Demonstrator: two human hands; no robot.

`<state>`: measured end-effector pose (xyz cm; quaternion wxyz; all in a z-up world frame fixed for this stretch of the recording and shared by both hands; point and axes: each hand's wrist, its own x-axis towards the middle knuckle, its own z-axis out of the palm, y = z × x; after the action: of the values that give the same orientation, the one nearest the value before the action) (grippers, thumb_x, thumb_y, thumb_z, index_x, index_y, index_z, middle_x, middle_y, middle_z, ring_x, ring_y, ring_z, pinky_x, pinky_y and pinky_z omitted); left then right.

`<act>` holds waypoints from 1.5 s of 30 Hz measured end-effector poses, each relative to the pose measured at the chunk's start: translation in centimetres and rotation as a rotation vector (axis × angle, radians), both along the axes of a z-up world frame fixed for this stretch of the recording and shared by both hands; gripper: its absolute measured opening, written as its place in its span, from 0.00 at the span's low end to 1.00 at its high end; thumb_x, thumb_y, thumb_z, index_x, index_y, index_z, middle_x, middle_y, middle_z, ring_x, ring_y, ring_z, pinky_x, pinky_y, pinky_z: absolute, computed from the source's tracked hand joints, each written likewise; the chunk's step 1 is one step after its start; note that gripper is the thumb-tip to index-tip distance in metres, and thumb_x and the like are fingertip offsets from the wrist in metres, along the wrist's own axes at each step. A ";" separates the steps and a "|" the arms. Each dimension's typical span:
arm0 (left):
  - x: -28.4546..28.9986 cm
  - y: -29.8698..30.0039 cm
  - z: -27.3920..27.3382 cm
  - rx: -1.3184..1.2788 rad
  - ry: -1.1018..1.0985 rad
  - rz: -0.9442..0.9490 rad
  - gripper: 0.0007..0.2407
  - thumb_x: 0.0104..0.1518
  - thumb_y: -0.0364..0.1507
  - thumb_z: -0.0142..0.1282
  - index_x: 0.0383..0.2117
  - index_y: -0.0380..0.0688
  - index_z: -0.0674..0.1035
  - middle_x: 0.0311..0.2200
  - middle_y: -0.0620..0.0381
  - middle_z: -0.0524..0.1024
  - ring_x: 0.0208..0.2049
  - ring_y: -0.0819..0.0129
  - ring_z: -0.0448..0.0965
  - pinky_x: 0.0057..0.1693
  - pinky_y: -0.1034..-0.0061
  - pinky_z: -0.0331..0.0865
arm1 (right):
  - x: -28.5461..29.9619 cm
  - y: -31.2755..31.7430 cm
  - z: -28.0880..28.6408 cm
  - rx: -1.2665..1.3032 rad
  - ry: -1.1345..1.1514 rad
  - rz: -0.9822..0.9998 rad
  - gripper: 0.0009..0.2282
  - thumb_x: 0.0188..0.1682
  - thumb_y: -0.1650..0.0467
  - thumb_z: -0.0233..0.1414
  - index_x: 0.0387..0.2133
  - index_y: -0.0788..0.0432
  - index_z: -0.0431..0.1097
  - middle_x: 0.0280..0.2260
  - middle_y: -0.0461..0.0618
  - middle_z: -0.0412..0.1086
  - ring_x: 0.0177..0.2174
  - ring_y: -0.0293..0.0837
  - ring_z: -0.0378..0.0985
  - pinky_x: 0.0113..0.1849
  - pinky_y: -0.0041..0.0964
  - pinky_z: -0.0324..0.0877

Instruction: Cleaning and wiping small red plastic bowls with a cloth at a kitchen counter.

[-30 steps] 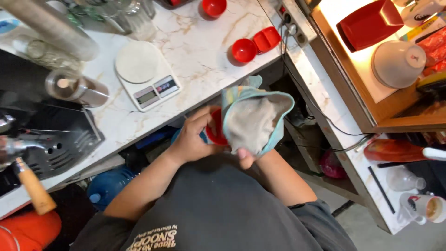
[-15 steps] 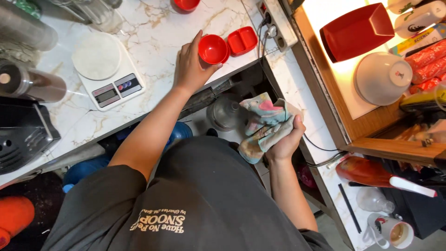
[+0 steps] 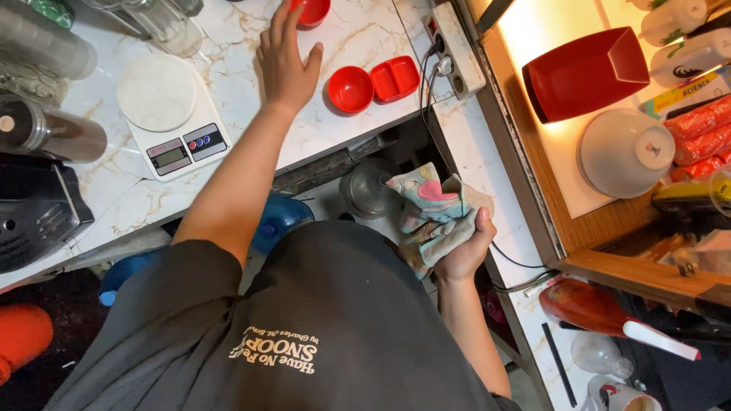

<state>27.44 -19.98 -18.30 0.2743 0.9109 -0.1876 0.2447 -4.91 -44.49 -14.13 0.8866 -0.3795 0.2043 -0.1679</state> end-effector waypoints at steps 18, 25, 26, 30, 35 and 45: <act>-8.8 6.6 9.8 -0.337 0.120 -0.364 0.05 0.68 0.25 0.47 0.34 0.35 0.70 0.32 0.47 0.68 0.34 0.54 0.70 0.43 0.65 0.65 | 1.1 1.8 -2.1 -0.028 -0.078 0.021 0.31 0.51 0.52 0.42 0.56 0.65 0.65 0.52 0.56 0.70 0.53 0.50 0.73 0.57 0.44 0.67; -19.9 6.8 12.0 -0.470 0.211 -0.602 0.10 0.63 0.30 0.48 0.26 0.39 0.68 0.24 0.50 0.68 0.28 0.56 0.69 0.39 0.66 0.65 | 1.4 6.8 -9.8 -0.129 -0.199 0.115 0.31 0.57 0.50 0.46 0.56 0.69 0.63 0.39 0.60 0.70 0.39 0.53 0.74 0.42 0.46 0.69; -20.6 6.7 11.5 -0.492 0.165 -0.556 0.11 0.62 0.31 0.49 0.24 0.39 0.68 0.23 0.51 0.68 0.26 0.57 0.69 0.37 0.66 0.64 | 1.5 8.2 -8.9 -0.070 -0.238 0.237 0.35 0.53 0.49 0.47 0.59 0.68 0.62 0.43 0.60 0.70 0.41 0.53 0.75 0.44 0.46 0.70; -23.4 7.0 11.4 -0.615 -0.006 -0.453 0.12 0.62 0.32 0.50 0.22 0.41 0.67 0.20 0.53 0.66 0.25 0.58 0.69 0.38 0.64 0.67 | 3.0 16.8 1.3 -0.009 -0.316 0.338 0.44 0.36 0.46 0.53 0.61 0.64 0.56 0.59 0.54 0.66 0.58 0.49 0.71 0.61 0.44 0.65; -25.2 10.1 15.4 -0.564 -0.098 -0.408 0.11 0.63 0.30 0.48 0.22 0.40 0.67 0.23 0.52 0.68 0.28 0.51 0.68 0.41 0.61 0.65 | 3.4 19.3 4.1 -0.209 -0.437 0.355 0.45 0.42 0.47 0.57 0.66 0.67 0.55 0.58 0.61 0.64 0.56 0.56 0.68 0.61 0.51 0.63; -28.9 16.5 19.1 -1.063 0.030 -0.824 0.19 0.58 0.35 0.51 0.11 0.40 0.62 0.13 0.54 0.58 0.18 0.59 0.57 0.30 0.65 0.50 | -5.8 24.8 7.5 -0.555 -0.409 0.295 0.45 0.40 0.39 0.49 0.49 0.73 0.61 0.58 0.71 0.60 0.57 0.62 0.60 0.65 0.58 0.48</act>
<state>-1.44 -3.53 0.81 0.7590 0.5093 -0.3698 0.1666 -10.69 -19.64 -6.60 0.7871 -0.5894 -0.0874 -0.1598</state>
